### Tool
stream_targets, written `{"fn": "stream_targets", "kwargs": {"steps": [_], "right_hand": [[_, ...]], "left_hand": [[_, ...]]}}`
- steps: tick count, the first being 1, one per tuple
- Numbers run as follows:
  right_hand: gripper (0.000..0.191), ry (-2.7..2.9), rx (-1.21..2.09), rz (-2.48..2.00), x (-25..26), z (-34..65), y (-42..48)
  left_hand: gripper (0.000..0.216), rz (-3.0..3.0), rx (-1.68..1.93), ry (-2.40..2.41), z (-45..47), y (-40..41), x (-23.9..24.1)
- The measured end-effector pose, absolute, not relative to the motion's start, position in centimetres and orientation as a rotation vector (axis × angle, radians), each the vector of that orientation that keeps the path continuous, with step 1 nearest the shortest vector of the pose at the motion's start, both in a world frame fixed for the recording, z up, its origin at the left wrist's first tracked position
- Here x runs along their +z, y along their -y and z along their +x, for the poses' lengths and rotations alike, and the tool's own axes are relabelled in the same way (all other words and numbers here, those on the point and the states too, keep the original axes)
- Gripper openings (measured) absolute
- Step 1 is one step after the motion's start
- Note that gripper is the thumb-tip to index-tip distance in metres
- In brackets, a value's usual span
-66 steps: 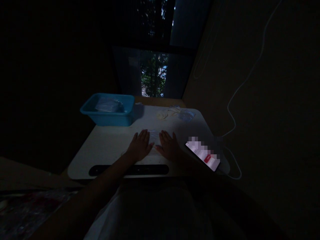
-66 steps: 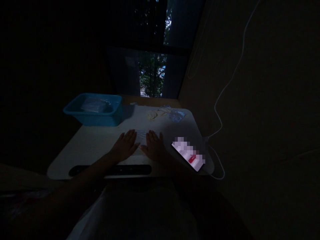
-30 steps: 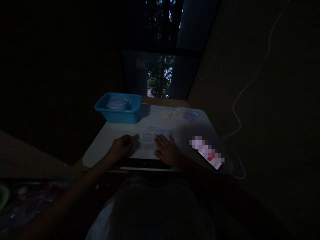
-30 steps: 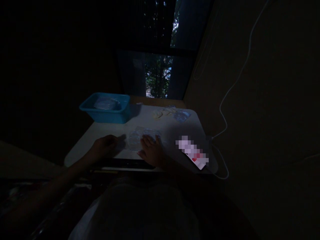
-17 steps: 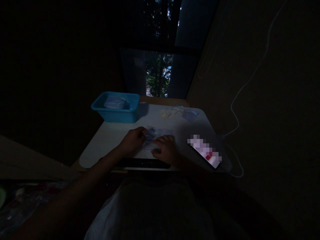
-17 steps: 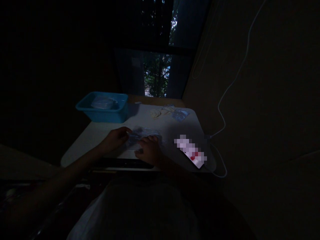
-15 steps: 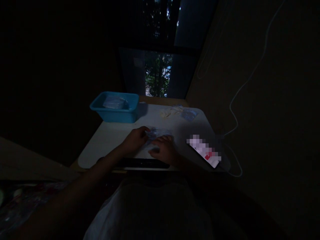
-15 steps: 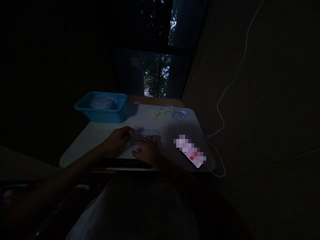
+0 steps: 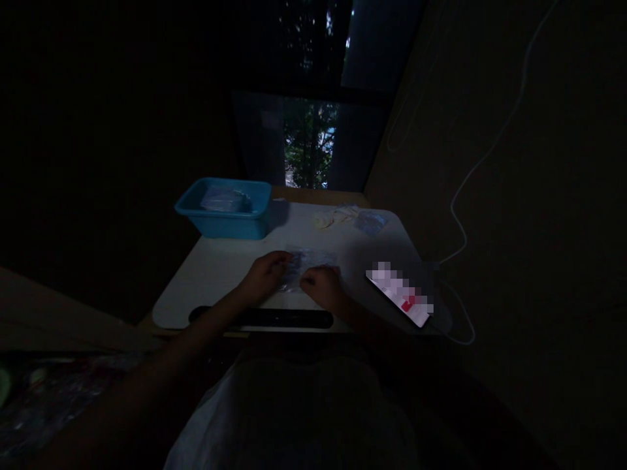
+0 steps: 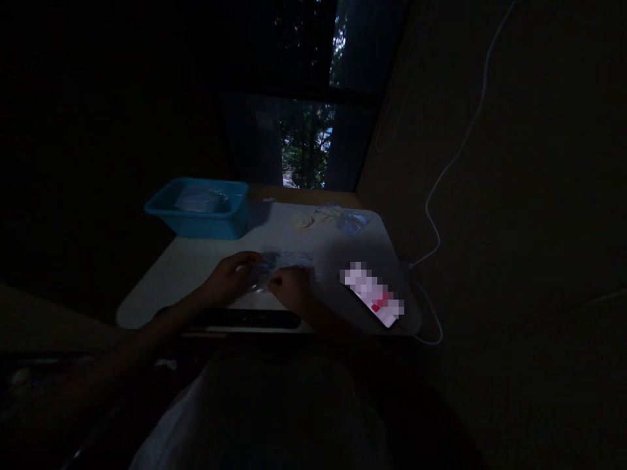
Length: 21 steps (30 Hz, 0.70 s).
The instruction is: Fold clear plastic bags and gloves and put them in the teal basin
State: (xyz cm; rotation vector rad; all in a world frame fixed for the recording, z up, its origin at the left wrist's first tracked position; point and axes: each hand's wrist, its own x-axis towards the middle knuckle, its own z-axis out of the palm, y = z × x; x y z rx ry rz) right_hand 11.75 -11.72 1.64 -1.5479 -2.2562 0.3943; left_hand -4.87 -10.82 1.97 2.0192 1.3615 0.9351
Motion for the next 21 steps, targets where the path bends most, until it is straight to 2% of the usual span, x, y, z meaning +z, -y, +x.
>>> {"fn": "stream_targets", "kwargs": {"steps": [3,7,13,16,21], "right_hand": [[0.021,2.296,0.338,-1.583,1.4,11.9,11.5],[0.026,2.349,0.258,-1.594,1.2,11.8,11.3],[0.02,2.365,0.204,-1.594,1.2,11.8,11.2],[0.021,2.378,0.095,-1.501,1.0,12.4,11.6],[0.033,2.536,-0.027,-1.243,0.7,13.4,12.9]], "left_hand": [[0.039,2.214,0.908,-1.463,-6.6,11.9,1.7],[0.041,2.47,0.677,-1.514,-7.9,13.1,0.4],[0.051,2.718,0.399,-1.541,-6.9,14.0,-1.0],[0.055,2.772,0.304,-1.536,-6.4,14.2,-1.2],[0.061,2.831,0.253,-1.514,-5.7,14.4,-1.5]]}}
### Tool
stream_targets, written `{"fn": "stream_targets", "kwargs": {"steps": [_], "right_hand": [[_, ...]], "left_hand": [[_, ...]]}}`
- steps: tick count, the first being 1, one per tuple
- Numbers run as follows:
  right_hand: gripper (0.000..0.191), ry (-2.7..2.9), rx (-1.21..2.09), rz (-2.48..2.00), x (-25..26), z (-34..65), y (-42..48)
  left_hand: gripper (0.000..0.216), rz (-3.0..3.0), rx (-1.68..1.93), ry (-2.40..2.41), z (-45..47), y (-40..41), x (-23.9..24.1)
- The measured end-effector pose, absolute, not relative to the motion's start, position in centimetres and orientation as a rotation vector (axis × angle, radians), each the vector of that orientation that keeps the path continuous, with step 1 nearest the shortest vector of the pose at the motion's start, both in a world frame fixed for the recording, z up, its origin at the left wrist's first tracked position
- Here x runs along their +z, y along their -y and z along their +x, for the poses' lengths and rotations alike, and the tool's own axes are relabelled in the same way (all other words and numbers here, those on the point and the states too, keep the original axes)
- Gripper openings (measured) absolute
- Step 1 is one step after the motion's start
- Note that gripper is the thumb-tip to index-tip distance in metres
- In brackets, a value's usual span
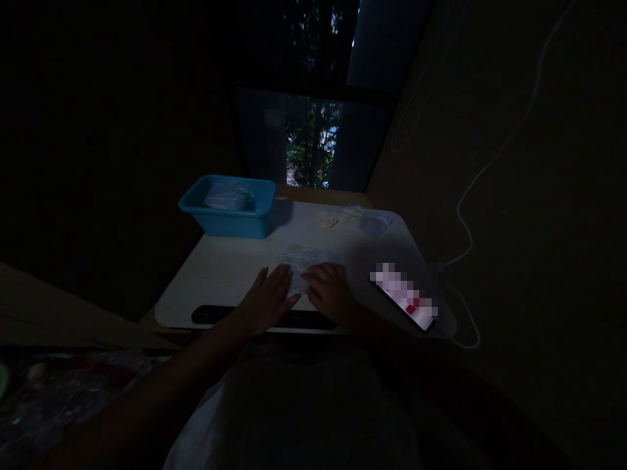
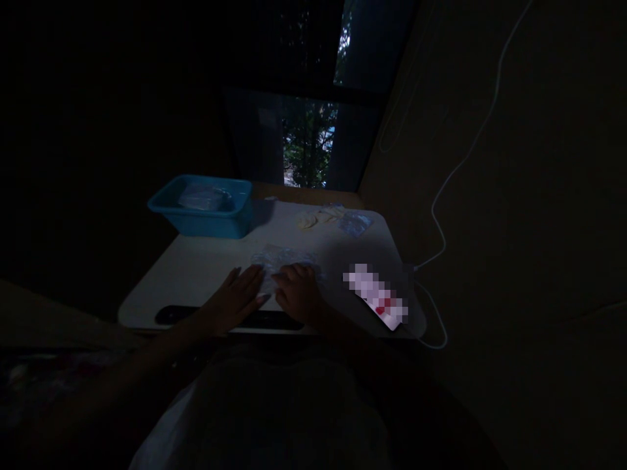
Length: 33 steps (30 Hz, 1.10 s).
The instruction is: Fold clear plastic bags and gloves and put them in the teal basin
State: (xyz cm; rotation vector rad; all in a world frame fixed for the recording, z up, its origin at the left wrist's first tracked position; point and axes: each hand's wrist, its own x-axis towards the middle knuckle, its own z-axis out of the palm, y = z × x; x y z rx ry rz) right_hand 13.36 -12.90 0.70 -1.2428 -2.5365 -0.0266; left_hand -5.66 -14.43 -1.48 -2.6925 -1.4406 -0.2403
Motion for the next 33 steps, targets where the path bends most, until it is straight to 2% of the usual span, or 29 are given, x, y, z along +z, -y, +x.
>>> {"fn": "stream_targets", "kwargs": {"steps": [7,14,27,33], "right_hand": [[0.035,2.625,-0.075,-1.194,0.1,13.9,13.2],[0.036,2.598,-0.06,-1.186,-0.4,14.2,13.1],[0.037,2.568,-0.021,-1.165,-0.2,14.4,13.2],[0.038,2.663,0.013,-0.987,-0.1,13.8,13.8]], "left_hand": [[0.06,-2.69,-0.248,1.435,-5.5,14.3,-1.9],[0.062,-2.459,-0.306,1.628,-6.8,15.4,-1.8],[0.057,-2.655,-0.225,1.423,-7.5,16.6,-1.5],[0.057,-2.645,-0.193,1.442,-7.0,16.5,-1.2]]}}
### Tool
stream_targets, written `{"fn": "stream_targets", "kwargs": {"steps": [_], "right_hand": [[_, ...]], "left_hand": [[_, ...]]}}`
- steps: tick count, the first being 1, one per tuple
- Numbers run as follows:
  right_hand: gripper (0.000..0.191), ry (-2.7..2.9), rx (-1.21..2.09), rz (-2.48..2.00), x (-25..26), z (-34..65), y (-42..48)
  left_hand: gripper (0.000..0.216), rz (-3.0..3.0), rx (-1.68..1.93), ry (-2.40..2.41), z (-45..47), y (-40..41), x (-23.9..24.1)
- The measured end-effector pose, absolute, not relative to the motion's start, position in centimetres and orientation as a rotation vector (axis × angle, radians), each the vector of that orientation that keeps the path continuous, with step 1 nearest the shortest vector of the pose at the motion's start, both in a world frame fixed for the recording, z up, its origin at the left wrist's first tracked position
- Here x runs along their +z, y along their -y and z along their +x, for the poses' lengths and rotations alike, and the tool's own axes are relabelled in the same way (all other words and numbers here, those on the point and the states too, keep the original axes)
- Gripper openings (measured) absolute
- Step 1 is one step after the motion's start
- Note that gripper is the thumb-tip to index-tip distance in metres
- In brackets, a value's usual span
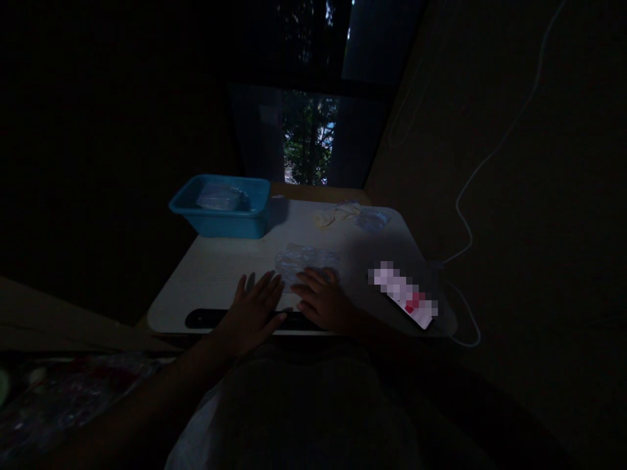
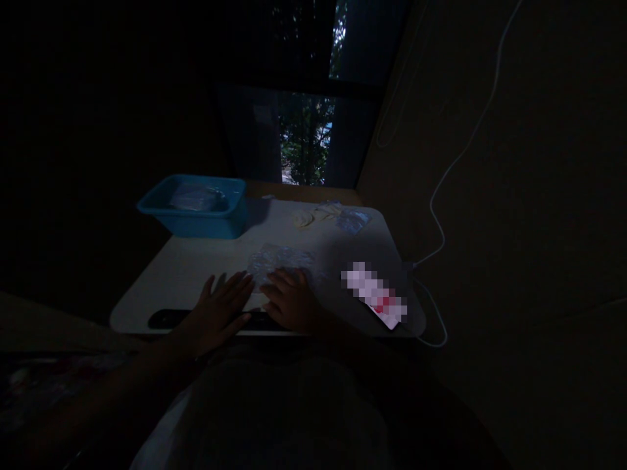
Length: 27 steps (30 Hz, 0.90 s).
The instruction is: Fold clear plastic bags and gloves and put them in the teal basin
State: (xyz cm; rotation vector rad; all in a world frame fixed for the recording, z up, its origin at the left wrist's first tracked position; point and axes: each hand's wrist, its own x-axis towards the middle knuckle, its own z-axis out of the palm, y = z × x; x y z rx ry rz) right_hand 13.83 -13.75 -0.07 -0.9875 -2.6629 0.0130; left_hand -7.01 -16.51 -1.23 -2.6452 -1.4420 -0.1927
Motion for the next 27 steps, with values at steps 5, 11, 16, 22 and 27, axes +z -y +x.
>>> {"fn": "stream_targets", "kwargs": {"steps": [5,11,16,22,27], "right_hand": [[0.036,2.676,0.035,-0.923,-0.2,13.4,13.9],[0.033,2.651,0.017,-0.924,-0.6,13.5,13.7],[0.034,2.658,0.009,-0.929,-0.6,13.5,13.6],[0.034,2.645,0.008,-0.886,-0.7,13.6,13.6],[0.033,2.552,0.029,-0.913,-0.7,13.7,13.6]], "left_hand": [[0.057,-2.627,-0.187,1.434,-6.9,16.6,-1.2],[0.056,-2.612,-0.202,1.433,-7.2,15.6,-1.0],[0.055,-2.59,-0.18,1.487,-7.2,14.0,-0.7],[0.055,-2.572,-0.205,1.539,-7.5,13.2,-0.9],[0.05,-2.653,-0.241,1.389,-7.7,14.6,-0.9]]}}
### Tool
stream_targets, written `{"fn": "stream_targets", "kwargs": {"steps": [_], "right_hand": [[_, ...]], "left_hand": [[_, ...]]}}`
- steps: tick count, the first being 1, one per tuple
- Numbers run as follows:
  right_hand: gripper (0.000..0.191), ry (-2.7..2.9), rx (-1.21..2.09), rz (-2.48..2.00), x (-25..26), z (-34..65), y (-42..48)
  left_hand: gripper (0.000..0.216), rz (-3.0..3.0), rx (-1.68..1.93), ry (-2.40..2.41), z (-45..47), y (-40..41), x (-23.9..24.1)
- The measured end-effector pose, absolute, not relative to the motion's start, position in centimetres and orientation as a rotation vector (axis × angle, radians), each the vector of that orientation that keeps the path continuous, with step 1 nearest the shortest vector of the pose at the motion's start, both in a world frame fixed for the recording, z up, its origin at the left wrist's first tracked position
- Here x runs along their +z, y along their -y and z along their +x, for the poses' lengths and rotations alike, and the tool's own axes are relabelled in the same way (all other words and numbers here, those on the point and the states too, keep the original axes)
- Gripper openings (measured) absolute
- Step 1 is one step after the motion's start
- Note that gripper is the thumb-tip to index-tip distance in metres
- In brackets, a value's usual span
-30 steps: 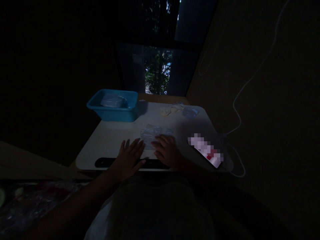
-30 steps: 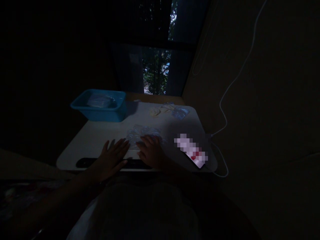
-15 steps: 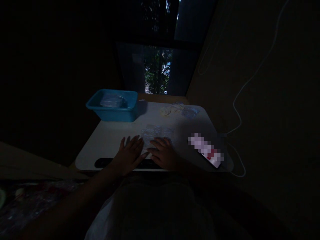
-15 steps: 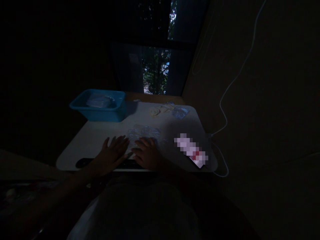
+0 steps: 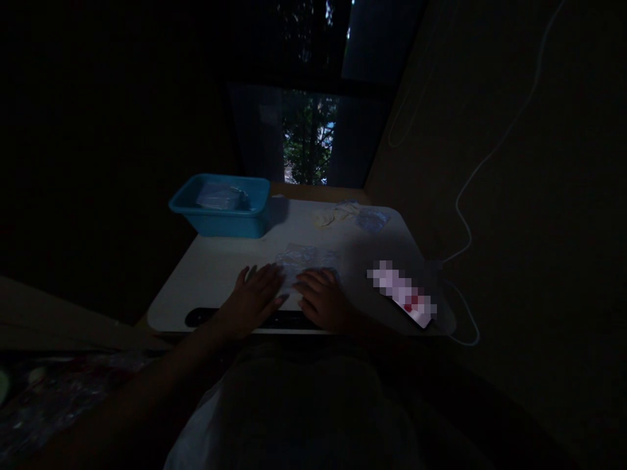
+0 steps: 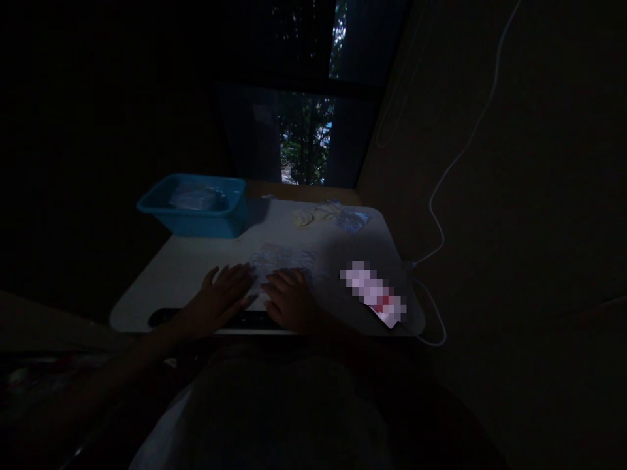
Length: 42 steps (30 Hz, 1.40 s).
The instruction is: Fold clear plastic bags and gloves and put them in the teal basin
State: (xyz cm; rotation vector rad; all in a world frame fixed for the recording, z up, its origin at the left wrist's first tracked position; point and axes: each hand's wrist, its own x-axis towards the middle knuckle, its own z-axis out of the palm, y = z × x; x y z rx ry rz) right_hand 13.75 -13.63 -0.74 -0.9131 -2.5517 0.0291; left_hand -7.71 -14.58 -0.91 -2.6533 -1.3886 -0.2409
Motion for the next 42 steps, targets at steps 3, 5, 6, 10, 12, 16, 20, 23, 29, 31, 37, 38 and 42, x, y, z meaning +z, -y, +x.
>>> {"fn": "stream_targets", "kwargs": {"steps": [3,5,6,10,12,16,20,23,29,31,37,38,42], "right_hand": [[0.03,2.49,0.027,-0.987,-0.8,13.8,13.6],[0.028,2.467,0.022,-1.018,-0.8,13.7,13.6],[0.027,2.455,0.02,-1.028,-0.8,13.8,13.6],[0.027,2.418,0.012,-1.082,-0.5,14.4,13.5],[0.027,2.419,-0.009,-1.119,-0.4,15.1,13.5],[0.025,2.472,-0.053,-1.172,-0.3,16.6,13.6],[0.023,2.532,-0.013,-1.183,-0.4,17.1,13.8],[0.025,2.532,-0.02,-1.176,-0.1,17.3,13.5],[0.028,2.425,-0.182,-1.647,2.2,20.4,10.8],[0.028,2.424,-0.233,-1.783,2.8,21.8,9.9],[0.029,2.538,-0.21,-1.824,2.4,23.3,8.9],[0.028,2.543,-0.224,-1.822,2.2,23.2,8.9],[0.026,2.544,-0.282,-1.821,1.7,22.6,9.0]], "left_hand": [[0.045,-2.724,-0.26,1.251,-8.0,15.4,-0.8],[0.044,-2.754,-0.273,1.186,-8.2,15.7,-0.7],[0.044,-2.768,-0.276,1.161,-8.2,15.8,-0.6],[0.046,-2.813,-0.288,1.118,-8.2,15.9,-0.4],[0.047,-2.833,-0.293,1.105,-8.0,15.8,-0.4],[0.045,-2.88,-0.288,1.048,-7.7,15.4,-0.7],[0.044,-2.879,-0.315,1.052,-7.5,15.3,-0.6],[0.045,-2.858,-0.322,1.091,-7.3,15.3,-0.2],[0.043,-2.799,-0.324,1.161,-6.1,14.4,-0.1],[0.042,-2.807,-0.316,1.148,-5.6,13.9,-0.2],[0.043,-2.859,-0.301,1.046,-4.3,12.8,-0.6],[0.044,-2.863,-0.297,1.033,-4.2,12.7,-0.7],[0.044,-2.858,-0.285,1.043,-3.9,12.6,-0.7]]}}
